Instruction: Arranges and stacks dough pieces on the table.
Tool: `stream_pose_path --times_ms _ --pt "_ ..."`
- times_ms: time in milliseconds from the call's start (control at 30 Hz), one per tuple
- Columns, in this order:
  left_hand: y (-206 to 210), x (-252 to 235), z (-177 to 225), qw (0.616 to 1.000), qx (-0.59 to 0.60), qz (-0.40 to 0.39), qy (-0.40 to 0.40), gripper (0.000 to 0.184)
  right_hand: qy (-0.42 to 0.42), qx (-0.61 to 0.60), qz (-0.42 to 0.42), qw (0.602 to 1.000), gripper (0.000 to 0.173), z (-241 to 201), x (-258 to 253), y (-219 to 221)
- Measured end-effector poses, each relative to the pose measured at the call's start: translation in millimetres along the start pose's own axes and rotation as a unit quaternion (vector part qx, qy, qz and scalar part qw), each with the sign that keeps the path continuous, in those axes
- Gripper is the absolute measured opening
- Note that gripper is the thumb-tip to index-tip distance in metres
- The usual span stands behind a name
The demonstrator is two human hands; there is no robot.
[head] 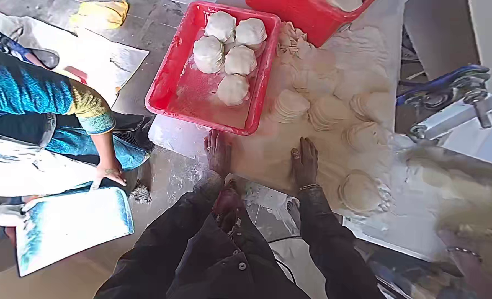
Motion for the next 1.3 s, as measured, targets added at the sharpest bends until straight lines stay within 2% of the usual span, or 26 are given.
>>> stream_pose_path --times_ms 133,233,300,400,500,600,667,733,800,900,1067,1167,1200,1233,1300 --pt "17.3 21.6 29.7 0.995 0.079 -0.044 -0.035 0.067 0.0 -0.021 -0.039 0.999 0.074 -18.6 -2.7 10.4" --pt "-11.0 45.3 22.7 0.981 0.174 -0.027 -0.083 0.063 0.003 -0.059 -0.04 0.997 0.06 -13.2 0.6 -5.4" --pt "-43.4 72.5 15.9 0.971 0.205 0.002 -0.121 0.058 -0.007 -0.049 -0.025 0.998 0.059 0.0 1.0 -8.7" --pt "-88.4 129.5 20.6 0.965 0.245 0.054 -0.08 0.05 -0.061 -0.038 -0.007 0.997 0.064 8.3 -3.5 -1.0" --pt "-122.0 195.7 14.4 0.957 0.257 0.106 -0.077 0.046 -0.08 -0.053 -0.042 0.994 0.064 0.9 -8.4 4.8" --pt "-143.2 245.8 0.7 0.944 0.223 0.208 -0.128 0.039 -0.095 -0.065 -0.08 0.99 0.064 -5.0 -15.7 9.7" --pt "-151.6 267.8 -8.1 0.934 0.154 0.283 -0.153 0.038 -0.114 -0.066 -0.103 0.986 0.065 -7.6 -16.8 13.8" --pt "-155.0 275.8 -14.5 0.929 0.048 0.307 -0.199 0.053 -0.14 -0.07 -0.127 0.979 0.063 -11.0 -16.3 17.8" --pt "-149.7 275.7 -27.3 0.912 -0.013 0.266 -0.313 0.075 -0.164 -0.073 -0.144 0.973 0.063 -16.8 -14.2 20.2" --pt "-135.3 273.1 -49.5 0.846 0.047 0.263 -0.461 0.072 -0.191 -0.08 -0.166 0.964 0.065 -27.7 -7.7 26.6" --pt "-113.3 268.1 -47.8 0.843 0.075 0.246 -0.472 0.063 -0.252 -0.117 -0.234 0.932 0.062 -64.3 30.8 44.9" --pt "-99.2 267.8 -39.3 0.839 0.102 0.246 -0.475 0.061 -0.279 -0.19 -0.318 0.886 0.058 -88.1 67.0 45.2" --pt "-95.5 263.0 -36.4 0.847 0.108 0.241 -0.461 0.06 -0.282 -0.228 -0.318 0.876 0.053 -94.0 68.8 41.2" --pt "-93.7 253.9 -28.7 0.857 0.112 0.237 -0.444 0.059 -0.286 -0.249 -0.283 0.881 0.049 -96.3 61.2 38.5" --pt "-93.7 239.5 -11.9 0.873 0.112 0.224 -0.418 0.057 -0.285 -0.218 -0.187 0.914 0.05 -88.3 27.3 42.9"
Point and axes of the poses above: each hand's wrist, its own x-axis away from the middle knuckle, its own y-axis out of the palm, z = x × y, the point moved 5 cm from there along -x, towards the middle knuckle, and after that the axes turned 13 degrees about z, right-handed, at the moved point
